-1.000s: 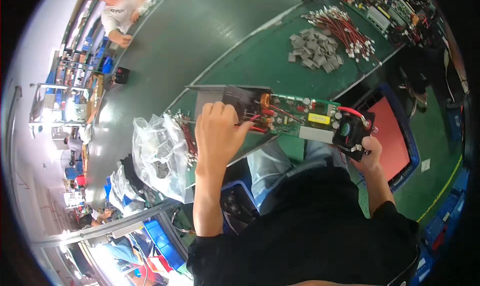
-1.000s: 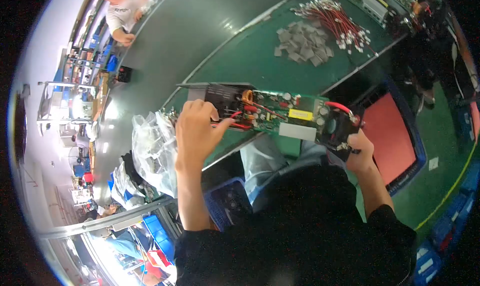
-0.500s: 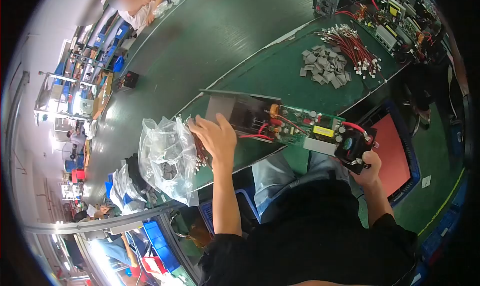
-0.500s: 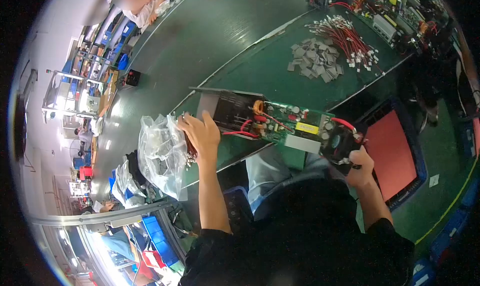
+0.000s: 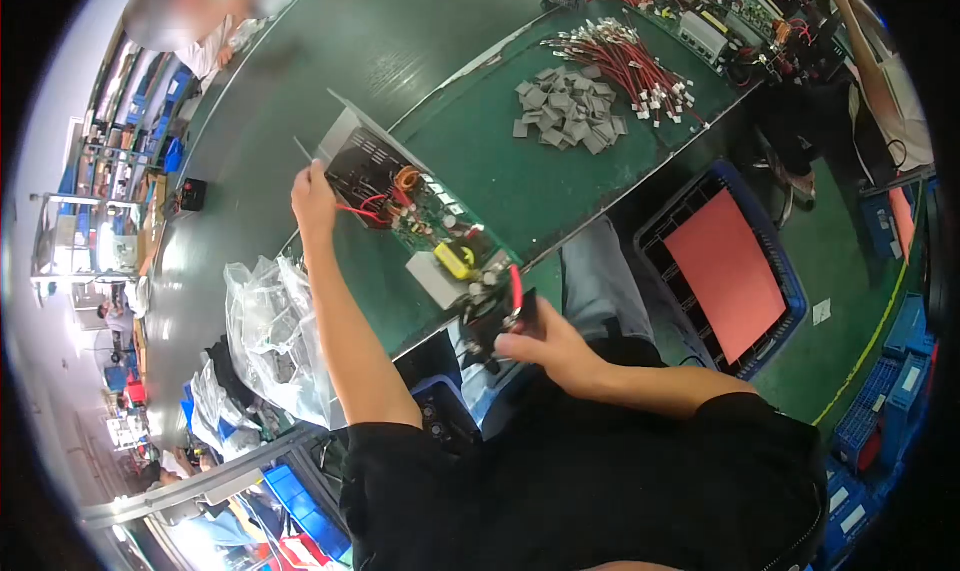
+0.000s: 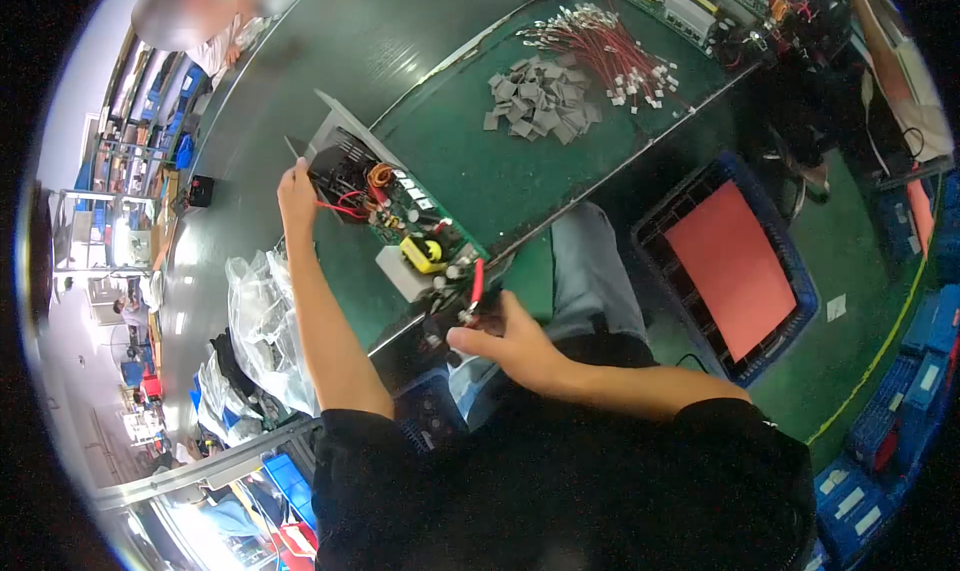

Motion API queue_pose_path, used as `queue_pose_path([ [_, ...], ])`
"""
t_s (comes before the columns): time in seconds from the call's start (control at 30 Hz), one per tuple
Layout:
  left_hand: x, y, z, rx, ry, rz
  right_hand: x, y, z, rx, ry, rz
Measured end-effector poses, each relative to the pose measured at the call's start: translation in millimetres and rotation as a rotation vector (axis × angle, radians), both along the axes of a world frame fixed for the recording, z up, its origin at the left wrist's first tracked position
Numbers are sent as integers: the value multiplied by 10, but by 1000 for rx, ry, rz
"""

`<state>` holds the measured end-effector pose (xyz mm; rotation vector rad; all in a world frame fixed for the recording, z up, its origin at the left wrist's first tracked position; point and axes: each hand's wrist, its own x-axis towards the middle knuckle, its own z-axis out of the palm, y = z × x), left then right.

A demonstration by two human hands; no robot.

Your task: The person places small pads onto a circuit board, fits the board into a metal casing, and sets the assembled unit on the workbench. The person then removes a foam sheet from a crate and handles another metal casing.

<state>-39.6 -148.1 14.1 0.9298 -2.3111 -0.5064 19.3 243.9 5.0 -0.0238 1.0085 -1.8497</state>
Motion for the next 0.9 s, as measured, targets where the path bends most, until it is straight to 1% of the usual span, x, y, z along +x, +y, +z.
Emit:
queue_pose_path([
  [0.03, 34, -15, 43, 235, -51, -29, 11, -36, -51, -22, 30, 78],
  [0.07, 76, -9, 59, 471, -102, -55, 29, -57, -88, -25, 23, 77],
  [0.1, 122, 18, 49, 468, -109, -53, 52, -79, -103, -38, 29, 84],
  [0.17, 237, 97, 7, 727, 85, -123, 49, -79, -61, -58, 28, 86],
  [0.2, 309, 278, 69, 726, 84, -117, 47, -76, -90, -59, 24, 91],
  [0.27, 462, 863, 282, 601, 205, 87, 50, -38, -190, -114, 17, 106],
  [0.3, 608, 1041, 293, 544, 200, 104, 41, -17, -209, -112, 18, 103],
  [0.37, 908, 1504, 342, 481, 196, 113, 16, 29, -233, -206, -93, 125],
  [0.4, 1048, 1785, 348, 476, 198, 105, 0, 54, -243, -199, -84, 109],
  [0.47, 1399, 2190, 198, 382, 141, 88, -27, 99, -261, -183, -8, 219],
  [0.5, 1601, 2355, 102, 561, 148, 130, -36, 130, -289, -197, -9, 271],
  [0.53, 1718, 2448, 28, 740, 156, 175, -75, 174, -266, -188, 4, 264],
  [0.6, 1747, 2487, -2, 759, 147, 158, -129, 239, -183, -114, -95, 309],
  [0.63, 1774, 2498, 6, 768, 129, 150, -121, 221, -183, -144, -109, 225],
  [0.67, 1585, 2467, 216, 397, 71, 88, -125, 191, -186, -146, -84, 250],
  [0.7, 1437, 2287, 331, 252, 110, 53, -120, 152, -192, -67, -117, 191],
  [0.73, 1289, 1997, 365, 224, 193, 11, -100, 102, -194, 9, -152, 133],
  [0.77, 1074, 1698, 410, 148, 245, -24, -67, 39, -199, 6, -133, 60],
  [0.8, 820, 1368, 432, 14, 183, 18, -40, -12, -170, -4, -113, 82],
  [0.83, 521, 1093, 511, -35, 21, 139, -19, -51, -144, -46, -124, -3],
  [0.87, 266, 780, 393, -214, 22, 228, 8, -90, -118, -88, -137, -91],
  [0.9, 62, 674, 536, 34, -144, 358, 36, -128, -74, -27, -99, -84],
])
